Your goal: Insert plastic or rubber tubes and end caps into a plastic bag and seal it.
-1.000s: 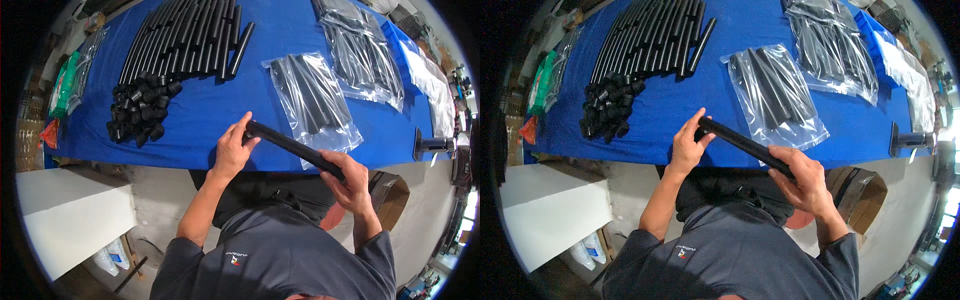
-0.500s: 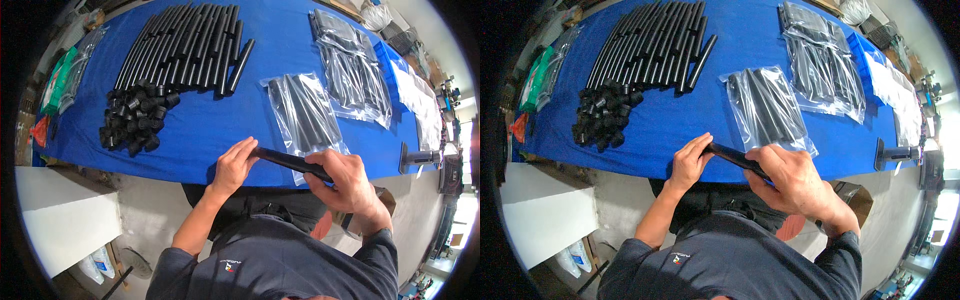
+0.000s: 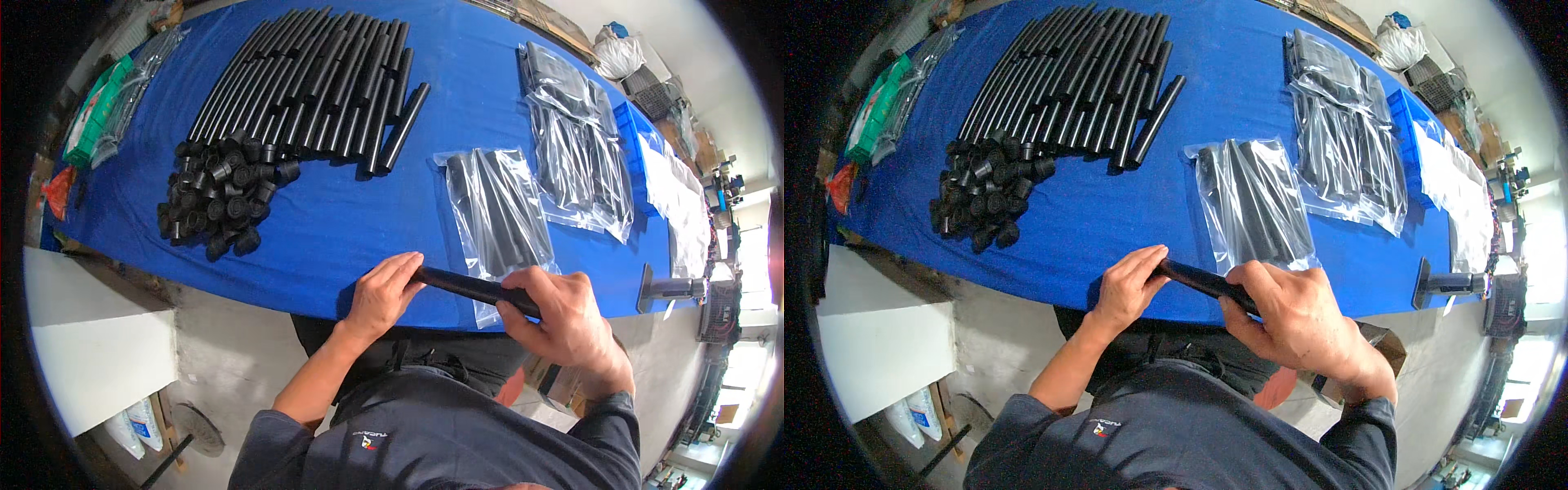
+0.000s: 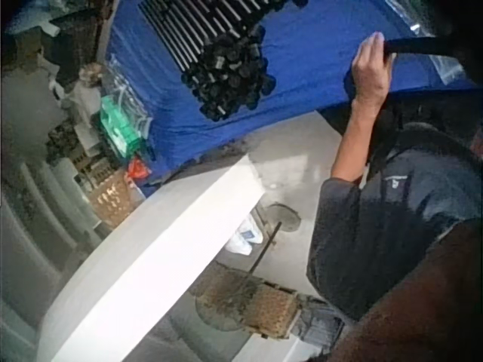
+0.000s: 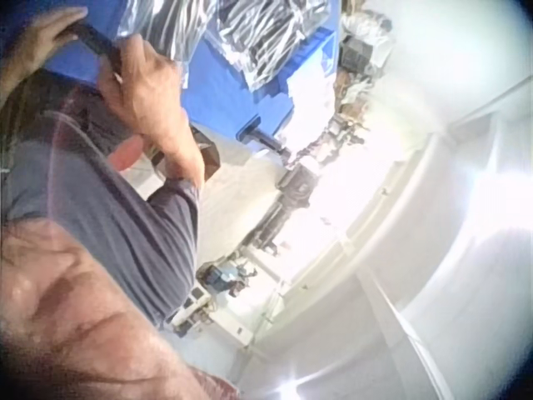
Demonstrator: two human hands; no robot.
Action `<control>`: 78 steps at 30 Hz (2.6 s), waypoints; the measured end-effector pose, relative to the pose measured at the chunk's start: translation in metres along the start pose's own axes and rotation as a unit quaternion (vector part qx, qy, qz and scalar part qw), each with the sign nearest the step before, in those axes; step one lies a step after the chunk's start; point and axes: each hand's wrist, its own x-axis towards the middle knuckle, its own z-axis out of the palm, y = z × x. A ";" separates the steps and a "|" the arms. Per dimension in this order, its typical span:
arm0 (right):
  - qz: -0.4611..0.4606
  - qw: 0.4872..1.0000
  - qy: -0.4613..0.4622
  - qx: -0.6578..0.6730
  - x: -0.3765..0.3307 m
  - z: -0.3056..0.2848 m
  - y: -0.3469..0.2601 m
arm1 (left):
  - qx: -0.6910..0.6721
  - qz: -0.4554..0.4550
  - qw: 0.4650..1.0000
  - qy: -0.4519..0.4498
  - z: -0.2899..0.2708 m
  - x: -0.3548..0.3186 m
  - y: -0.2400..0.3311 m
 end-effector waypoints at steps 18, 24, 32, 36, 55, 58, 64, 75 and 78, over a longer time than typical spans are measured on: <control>-0.172 0.941 0.048 0.289 0.096 0.035 -0.018 | -0.153 -0.114 0.981 -0.041 -0.002 -0.005 -0.007; -0.203 0.923 0.013 0.326 0.092 0.047 -0.013 | -0.027 -0.043 0.998 -0.039 -0.010 0.003 -0.001; -0.232 0.890 0.011 0.392 0.110 0.060 -0.011 | -0.038 -0.065 0.996 -0.039 -0.008 0.002 -0.004; -0.242 0.877 0.005 0.414 0.108 0.065 -0.009 | -0.053 -0.079 0.995 -0.039 -0.006 0.000 -0.004; -0.125 0.934 0.089 0.323 0.061 0.096 -0.001 | -0.228 -0.145 0.963 0.018 -0.001 -0.011 0.010; -0.112 0.967 0.195 0.118 0.008 0.111 0.017 | -0.451 -0.305 0.836 0.073 -0.005 -0.004 0.031; -0.010 0.952 0.304 0.013 -0.079 0.144 0.035 | -0.403 -0.229 0.886 -0.019 0.020 -0.005 0.103; 0.337 0.830 0.323 0.305 -0.257 0.177 0.024 | 0.141 0.208 0.946 -0.205 0.075 0.012 0.111; 0.353 0.847 0.254 0.304 -0.282 0.184 0.014 | 0.174 0.195 0.948 -0.181 0.082 0.007 0.093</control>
